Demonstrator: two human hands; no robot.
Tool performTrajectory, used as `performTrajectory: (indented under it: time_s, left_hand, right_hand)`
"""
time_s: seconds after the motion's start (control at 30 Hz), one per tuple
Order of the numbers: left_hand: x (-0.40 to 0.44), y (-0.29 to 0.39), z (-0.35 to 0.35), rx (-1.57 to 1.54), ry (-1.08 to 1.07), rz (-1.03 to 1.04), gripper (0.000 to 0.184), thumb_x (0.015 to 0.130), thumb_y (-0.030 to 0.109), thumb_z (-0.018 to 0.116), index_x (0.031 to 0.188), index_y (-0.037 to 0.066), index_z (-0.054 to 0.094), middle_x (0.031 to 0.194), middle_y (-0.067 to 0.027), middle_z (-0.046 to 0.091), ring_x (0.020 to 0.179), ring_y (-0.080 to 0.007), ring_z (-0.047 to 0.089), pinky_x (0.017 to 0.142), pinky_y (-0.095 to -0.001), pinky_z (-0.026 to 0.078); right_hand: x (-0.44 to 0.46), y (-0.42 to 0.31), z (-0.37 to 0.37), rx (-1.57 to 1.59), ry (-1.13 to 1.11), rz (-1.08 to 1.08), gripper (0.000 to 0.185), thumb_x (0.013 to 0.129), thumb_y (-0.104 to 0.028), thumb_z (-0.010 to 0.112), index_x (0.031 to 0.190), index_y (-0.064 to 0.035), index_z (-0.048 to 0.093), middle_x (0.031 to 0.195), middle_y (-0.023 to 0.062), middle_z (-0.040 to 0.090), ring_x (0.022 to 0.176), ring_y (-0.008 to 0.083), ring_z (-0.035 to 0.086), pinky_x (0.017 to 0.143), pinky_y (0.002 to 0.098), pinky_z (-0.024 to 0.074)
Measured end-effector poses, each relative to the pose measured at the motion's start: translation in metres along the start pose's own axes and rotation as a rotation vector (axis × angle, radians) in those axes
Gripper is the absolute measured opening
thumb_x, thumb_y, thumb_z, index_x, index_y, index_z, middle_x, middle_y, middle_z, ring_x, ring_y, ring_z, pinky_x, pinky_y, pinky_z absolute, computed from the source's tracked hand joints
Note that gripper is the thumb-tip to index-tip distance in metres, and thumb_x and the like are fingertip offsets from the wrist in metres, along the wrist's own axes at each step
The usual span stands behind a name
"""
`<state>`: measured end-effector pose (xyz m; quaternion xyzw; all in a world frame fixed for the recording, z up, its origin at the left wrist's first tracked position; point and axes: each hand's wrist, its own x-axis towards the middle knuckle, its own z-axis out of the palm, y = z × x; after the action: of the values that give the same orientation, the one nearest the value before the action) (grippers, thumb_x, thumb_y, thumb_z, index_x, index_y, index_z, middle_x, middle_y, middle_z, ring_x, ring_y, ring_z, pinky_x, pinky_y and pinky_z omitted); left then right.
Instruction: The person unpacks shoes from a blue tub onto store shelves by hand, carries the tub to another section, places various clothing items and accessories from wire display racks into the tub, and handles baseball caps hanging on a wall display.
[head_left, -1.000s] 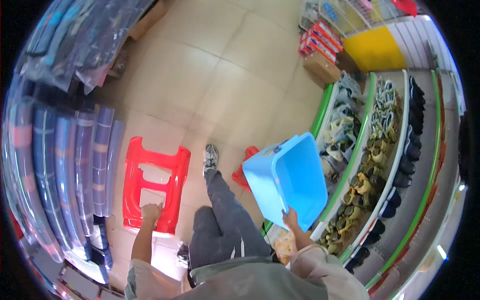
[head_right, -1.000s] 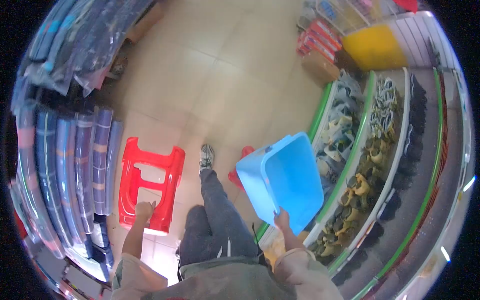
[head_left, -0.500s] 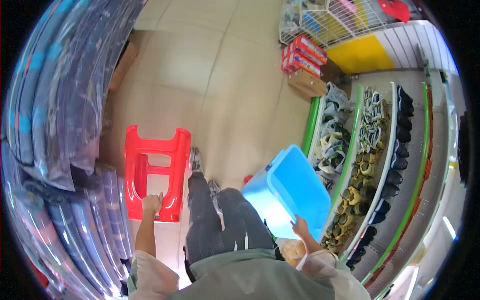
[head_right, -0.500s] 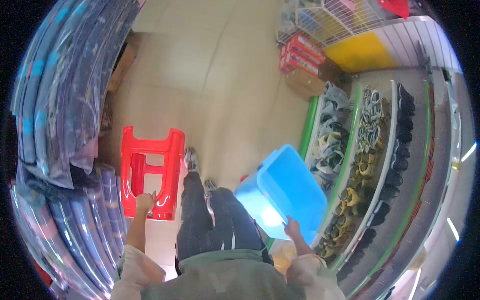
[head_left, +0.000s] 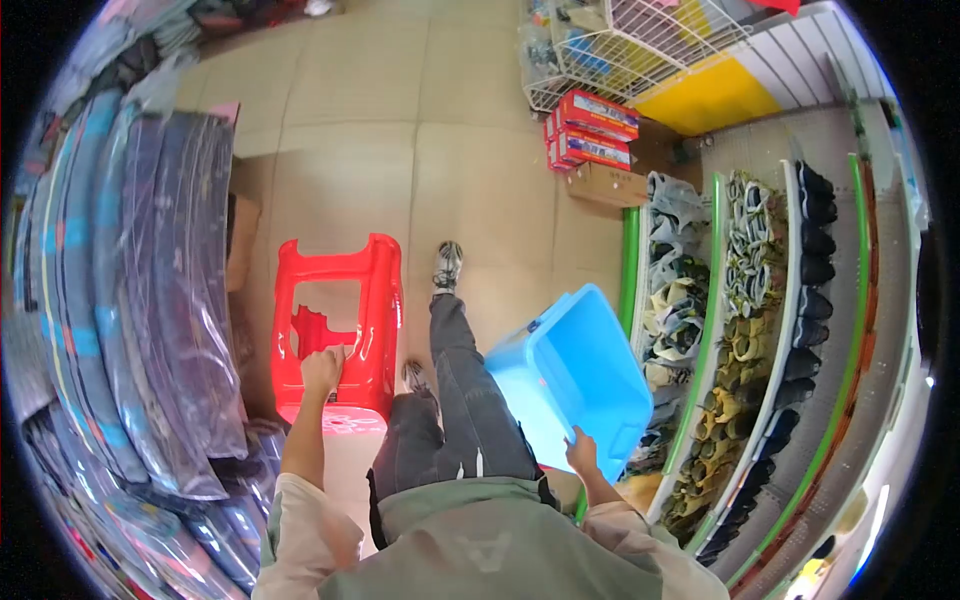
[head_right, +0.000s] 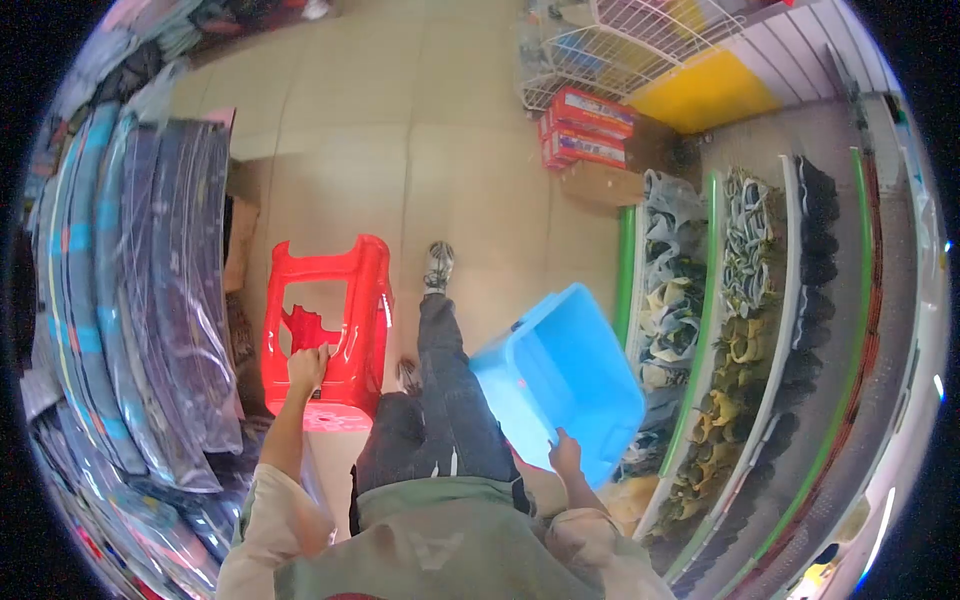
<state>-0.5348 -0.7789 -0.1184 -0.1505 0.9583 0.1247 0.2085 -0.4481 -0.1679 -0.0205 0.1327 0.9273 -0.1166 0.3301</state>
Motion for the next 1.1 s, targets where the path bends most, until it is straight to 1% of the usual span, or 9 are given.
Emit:
performTrajectory:
  time_s: [0.1, 0.17, 0.2, 0.37, 0.5, 0.57, 0.73, 0.83, 1.1]
  left_hand:
    - [0.080, 0.033, -0.057, -0.020, 0.004, -0.019, 0.057, 0.097, 0.044, 0.050, 0.065, 0.000, 0.069, 0.065, -0.0253, 0.064, 0.067, -0.0433, 0.066, 0.065, -0.0511, 0.054]
    - [0.145, 0.049, -0.069, -0.044, 0.034, 0.011, 0.058, 0.097, 0.045, 0.051, 0.065, 0.000, 0.068, 0.065, -0.0255, 0.063, 0.066, -0.0442, 0.065, 0.065, -0.0522, 0.053]
    - [0.183, 0.062, -0.082, -0.047, 0.025, 0.045, 0.058, 0.096, 0.045, 0.052, 0.064, -0.001, 0.068, 0.066, -0.0257, 0.063, 0.066, -0.0444, 0.065, 0.065, -0.0528, 0.053]
    - [0.324, 0.114, -0.160, -0.019, -0.081, 0.195, 0.056, 0.093, 0.046, 0.057, 0.064, -0.001, 0.067, 0.066, -0.0265, 0.062, 0.069, -0.0439, 0.065, 0.067, -0.0537, 0.051]
    - [0.417, 0.150, -0.196, -0.003, -0.104, 0.195, 0.055, 0.094, 0.048, 0.053, 0.073, -0.001, 0.069, 0.073, -0.0265, 0.065, 0.076, -0.0444, 0.065, 0.071, -0.0531, 0.052]
    - [0.455, 0.168, -0.208, 0.009, -0.091, 0.227, 0.057, 0.096, 0.048, 0.051, 0.075, -0.002, 0.068, 0.075, -0.0273, 0.065, 0.077, -0.0455, 0.065, 0.072, -0.0540, 0.051]
    - [0.517, 0.212, -0.232, 0.032, -0.045, 0.296, 0.057, 0.099, 0.048, 0.048, 0.077, -0.001, 0.066, 0.075, -0.0273, 0.064, 0.078, -0.0475, 0.063, 0.073, -0.0565, 0.049]
    - [0.555, 0.232, -0.238, 0.130, 0.002, 0.333, 0.061, 0.101, 0.049, 0.041, 0.078, 0.000, 0.068, 0.076, -0.0263, 0.066, 0.078, -0.0447, 0.065, 0.078, -0.0543, 0.050]
    - [0.695, 0.257, -0.239, 0.089, -0.112, 0.323, 0.067, 0.099, 0.053, 0.041, 0.083, -0.006, 0.068, 0.078, -0.0276, 0.067, 0.083, -0.0461, 0.065, 0.082, -0.0533, 0.050]
  right_hand:
    - [0.036, -0.016, -0.006, 0.096, -0.053, 0.078, 0.035, 0.086, -0.019, 0.068, 0.116, -0.0024, 0.061, 0.093, 0.0280, 0.067, 0.090, 0.0480, 0.064, 0.079, 0.0532, 0.0501]
    - [0.059, -0.015, 0.001, 0.089, 0.069, 0.058, 0.042, 0.086, -0.021, 0.070, 0.121, -0.0013, 0.060, 0.100, 0.0281, 0.067, 0.097, 0.0457, 0.064, 0.086, 0.0523, 0.0496]
    - [0.070, -0.017, -0.006, 0.175, -0.042, 0.103, 0.045, 0.084, -0.022, 0.071, 0.122, -0.0006, 0.060, 0.100, 0.0277, 0.067, 0.099, 0.0452, 0.064, 0.087, 0.0513, 0.0497]
    - [0.102, -0.058, -0.055, 0.313, -0.113, 0.271, 0.032, 0.082, -0.014, 0.071, 0.111, -0.0029, 0.066, 0.098, 0.0235, 0.069, 0.095, 0.0429, 0.066, 0.081, 0.0475, 0.0518]
    - [0.114, -0.055, -0.048, 0.341, -0.032, 0.235, 0.028, 0.082, -0.013, 0.070, 0.107, -0.0010, 0.067, 0.095, 0.0229, 0.070, 0.091, 0.0405, 0.068, 0.078, 0.0459, 0.0519]
    - [0.123, -0.071, -0.061, 0.438, -0.117, 0.297, 0.027, 0.082, -0.013, 0.071, 0.104, 0.0005, 0.067, 0.093, 0.0230, 0.070, 0.089, 0.0388, 0.068, 0.077, 0.0443, 0.0521]
    - [0.153, -0.111, -0.077, 0.538, -0.065, 0.401, 0.030, 0.082, -0.017, 0.073, 0.106, -0.0008, 0.067, 0.092, 0.0203, 0.071, 0.087, 0.0366, 0.068, 0.077, 0.0435, 0.0514]
    - [0.180, -0.133, -0.074, 0.602, -0.038, 0.446, 0.030, 0.082, -0.019, 0.073, 0.106, -0.0019, 0.067, 0.093, 0.0186, 0.071, 0.086, 0.0351, 0.068, 0.077, 0.0434, 0.0509]
    - [0.216, -0.223, -0.109, 0.743, 0.032, 0.555, 0.026, 0.081, -0.016, 0.072, 0.103, -0.0030, 0.068, 0.092, 0.0191, 0.071, 0.087, 0.0350, 0.069, 0.076, 0.0439, 0.0514]
